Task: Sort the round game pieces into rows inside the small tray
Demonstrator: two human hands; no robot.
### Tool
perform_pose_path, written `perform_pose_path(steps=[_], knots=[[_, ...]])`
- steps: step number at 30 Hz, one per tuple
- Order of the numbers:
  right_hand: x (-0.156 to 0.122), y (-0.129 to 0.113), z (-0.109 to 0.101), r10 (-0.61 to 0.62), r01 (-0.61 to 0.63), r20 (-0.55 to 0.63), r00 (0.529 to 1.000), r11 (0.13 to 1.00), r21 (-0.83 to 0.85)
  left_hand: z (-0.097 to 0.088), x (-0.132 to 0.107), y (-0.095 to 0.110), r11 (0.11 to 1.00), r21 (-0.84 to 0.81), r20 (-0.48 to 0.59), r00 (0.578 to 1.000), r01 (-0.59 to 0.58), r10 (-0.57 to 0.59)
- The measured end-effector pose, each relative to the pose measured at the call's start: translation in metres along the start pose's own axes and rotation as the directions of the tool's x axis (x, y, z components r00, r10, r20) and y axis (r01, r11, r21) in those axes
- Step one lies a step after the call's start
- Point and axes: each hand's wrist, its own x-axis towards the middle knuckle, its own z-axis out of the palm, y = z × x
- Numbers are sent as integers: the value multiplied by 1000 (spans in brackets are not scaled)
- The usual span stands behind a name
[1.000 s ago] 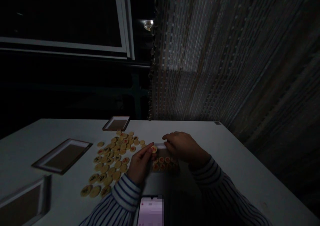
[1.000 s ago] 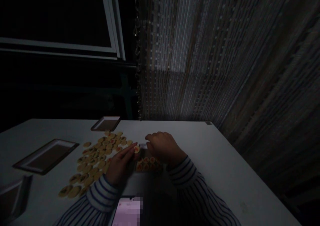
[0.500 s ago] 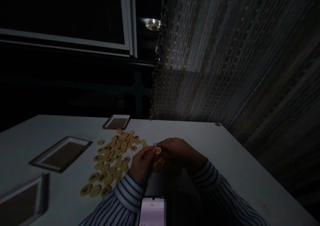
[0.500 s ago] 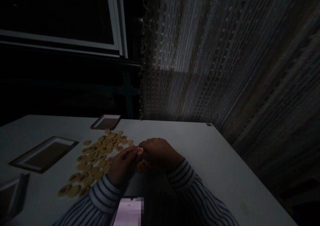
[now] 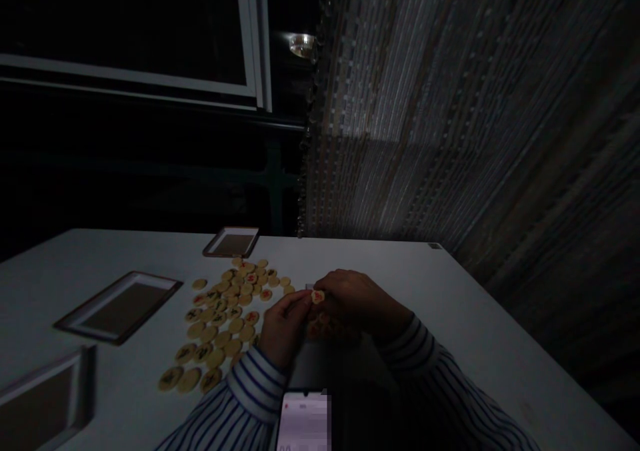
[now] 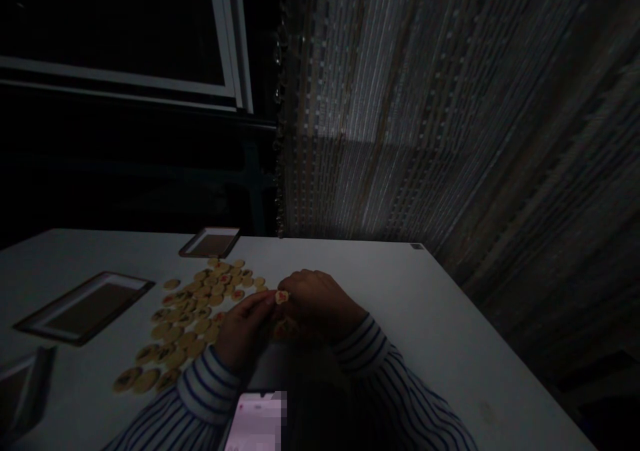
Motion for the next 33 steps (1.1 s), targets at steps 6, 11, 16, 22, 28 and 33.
perform_pose_path(steps=[6, 11, 16, 22, 28, 33], knots=[[-6, 10, -5, 94, -93, 24, 995, 994, -54, -9, 8, -10, 926, 332, -115, 967, -179, 228], [-12, 23, -7, 218, -209, 89, 972, 972, -103, -17, 14, -21, 786, 555, -34, 936, -274, 350], [-14, 32, -2, 286, -269, 174, 942, 956, -115, -20, 13, -24, 597, 727, 115, 917, -339, 381], [-15, 43, 12, 280, -253, 212, 936, 957, -143, -18, 10, -24, 463, 805, 206, 907, -371, 368], [-15, 51, 25, 276, -244, 227, 934, 957, -158, -18, 8, -24, 398, 825, 256, 894, -400, 368], [-14, 52, 29, 272, -240, 233, 934, 958, -157, -18, 9, -26, 394, 827, 267, 896, -402, 355]])
